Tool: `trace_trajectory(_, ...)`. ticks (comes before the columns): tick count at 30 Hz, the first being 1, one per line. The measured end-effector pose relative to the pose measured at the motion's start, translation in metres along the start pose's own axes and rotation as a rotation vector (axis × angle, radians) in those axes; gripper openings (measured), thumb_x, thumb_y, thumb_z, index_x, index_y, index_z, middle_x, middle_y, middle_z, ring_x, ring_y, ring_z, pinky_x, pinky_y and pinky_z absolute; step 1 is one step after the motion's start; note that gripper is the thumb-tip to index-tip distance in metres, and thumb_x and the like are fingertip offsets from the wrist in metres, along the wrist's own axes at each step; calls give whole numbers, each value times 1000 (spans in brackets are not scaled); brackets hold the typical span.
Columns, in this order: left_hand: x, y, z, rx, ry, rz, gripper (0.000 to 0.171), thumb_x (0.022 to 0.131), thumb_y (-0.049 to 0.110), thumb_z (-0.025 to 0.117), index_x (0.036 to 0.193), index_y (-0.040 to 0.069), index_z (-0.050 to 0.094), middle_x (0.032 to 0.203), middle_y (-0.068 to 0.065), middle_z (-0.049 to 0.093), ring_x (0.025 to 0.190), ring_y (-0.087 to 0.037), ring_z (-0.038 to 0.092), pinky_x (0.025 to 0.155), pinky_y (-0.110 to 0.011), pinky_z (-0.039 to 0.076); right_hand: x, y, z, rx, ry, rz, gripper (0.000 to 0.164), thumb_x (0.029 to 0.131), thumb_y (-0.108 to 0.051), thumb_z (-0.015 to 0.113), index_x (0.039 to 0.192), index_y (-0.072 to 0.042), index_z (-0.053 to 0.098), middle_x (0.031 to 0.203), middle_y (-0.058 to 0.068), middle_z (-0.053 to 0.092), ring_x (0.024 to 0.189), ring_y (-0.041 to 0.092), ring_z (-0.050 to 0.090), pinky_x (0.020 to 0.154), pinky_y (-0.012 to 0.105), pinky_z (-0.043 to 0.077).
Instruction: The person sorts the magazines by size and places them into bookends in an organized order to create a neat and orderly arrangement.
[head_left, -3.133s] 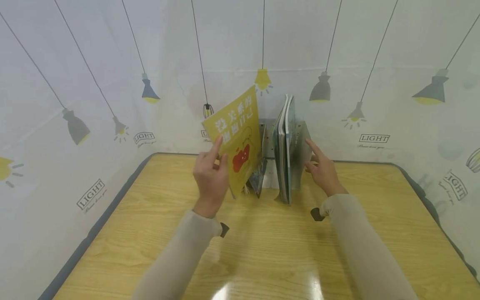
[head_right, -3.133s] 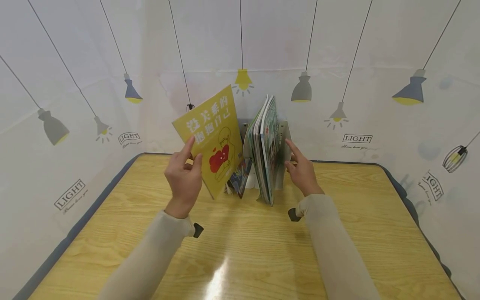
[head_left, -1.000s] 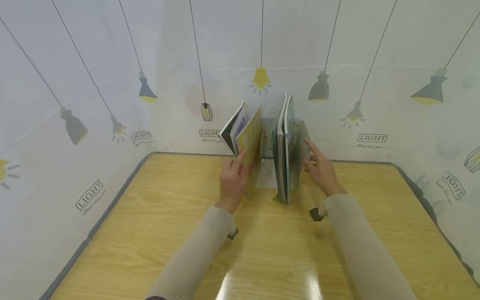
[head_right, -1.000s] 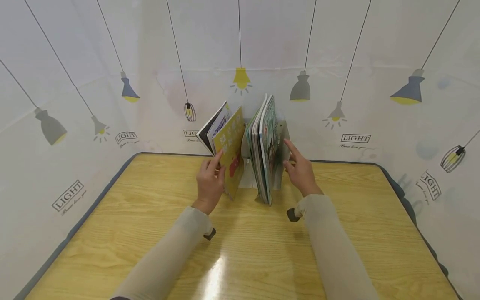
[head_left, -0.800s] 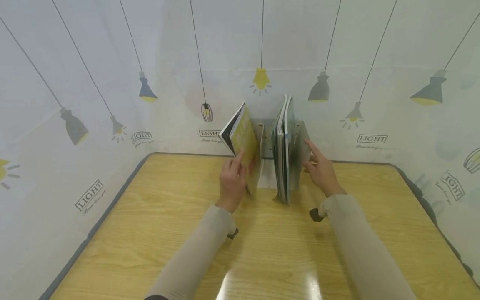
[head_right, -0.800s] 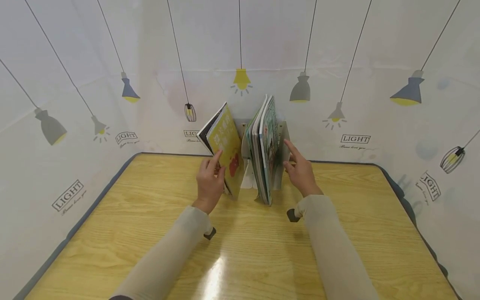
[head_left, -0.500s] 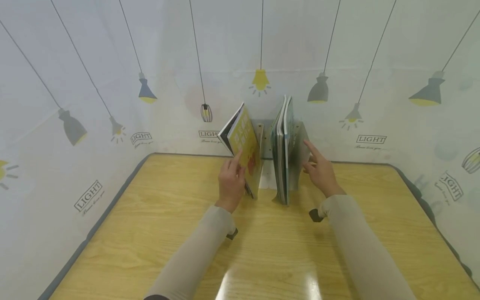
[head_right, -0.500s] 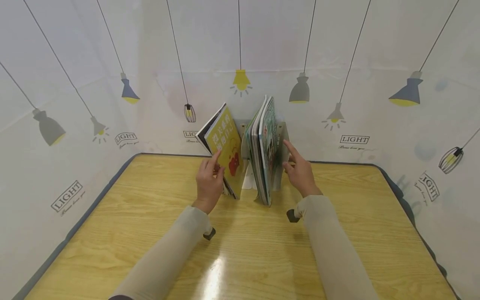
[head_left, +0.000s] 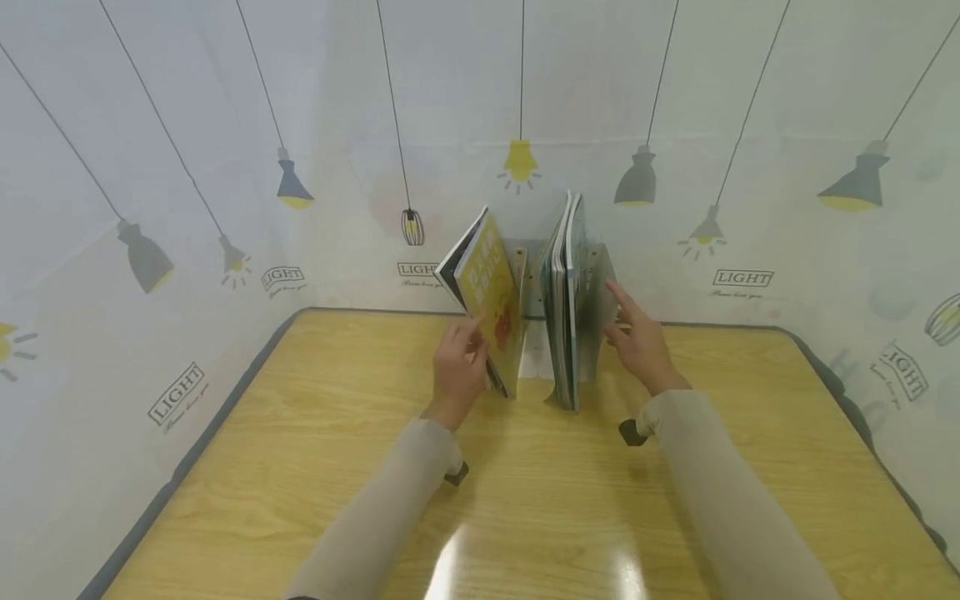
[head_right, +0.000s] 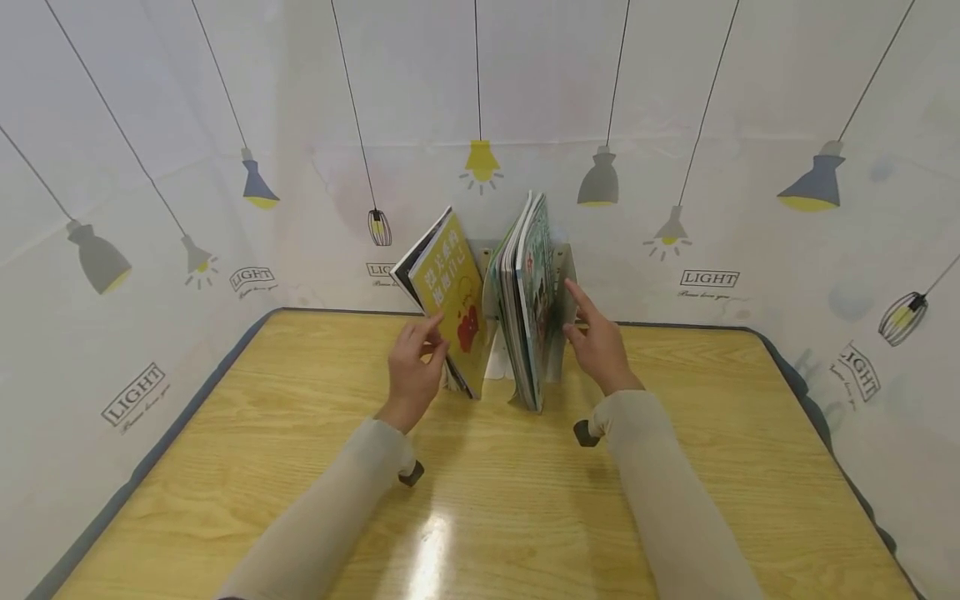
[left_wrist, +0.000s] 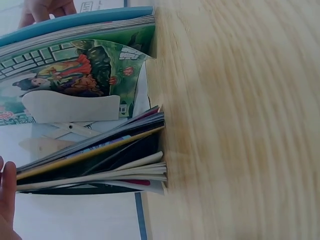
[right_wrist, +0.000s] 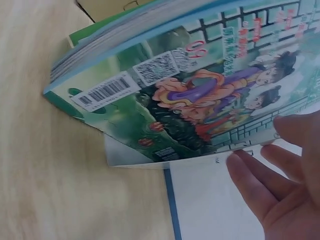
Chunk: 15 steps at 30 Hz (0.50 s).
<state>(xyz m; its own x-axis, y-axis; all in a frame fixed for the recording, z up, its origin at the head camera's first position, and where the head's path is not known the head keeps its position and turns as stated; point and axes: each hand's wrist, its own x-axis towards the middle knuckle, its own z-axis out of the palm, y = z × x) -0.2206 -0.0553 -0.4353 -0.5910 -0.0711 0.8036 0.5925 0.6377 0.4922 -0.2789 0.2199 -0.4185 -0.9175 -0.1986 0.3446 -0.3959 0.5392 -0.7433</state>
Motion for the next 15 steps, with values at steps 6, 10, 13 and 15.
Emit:
trace_trajectory(6,-7,-4,-6,-33,-19,26,37,69,-6,65,105,5,59,81,-4,53,75,-11,54,70,-14,46,-11,2,5,-39,36,-60,69,84,-13,56,135,-41,19,126,17,42,92,29,57,69,43,49)
trace_trajectory(10,-14,-7,-11,-55,-51,38,36,70,-7,65,103,4,60,83,-5,54,77,-12,54,70,-14,46,-18,5,6,-29,57,-104,67,84,-14,56,134,-42,22,126,14,43,91,27,58,72,43,48)
trace_trajectory(13,-20,-10,-15,-71,-87,53,36,69,-8,64,103,3,59,85,-7,56,78,-13,54,69,-15,47,-23,5,3,-35,62,-131,64,84,-17,56,133,-42,23,124,13,45,90,25,58,74,42,48)
trace_trajectory(15,-23,-11,-19,-73,-111,65,38,68,-9,65,104,4,59,88,-9,57,79,-15,55,68,-15,47,-27,4,2,-35,67,-151,63,84,-17,57,133,-40,26,122,12,47,90,24,58,73,41,48)
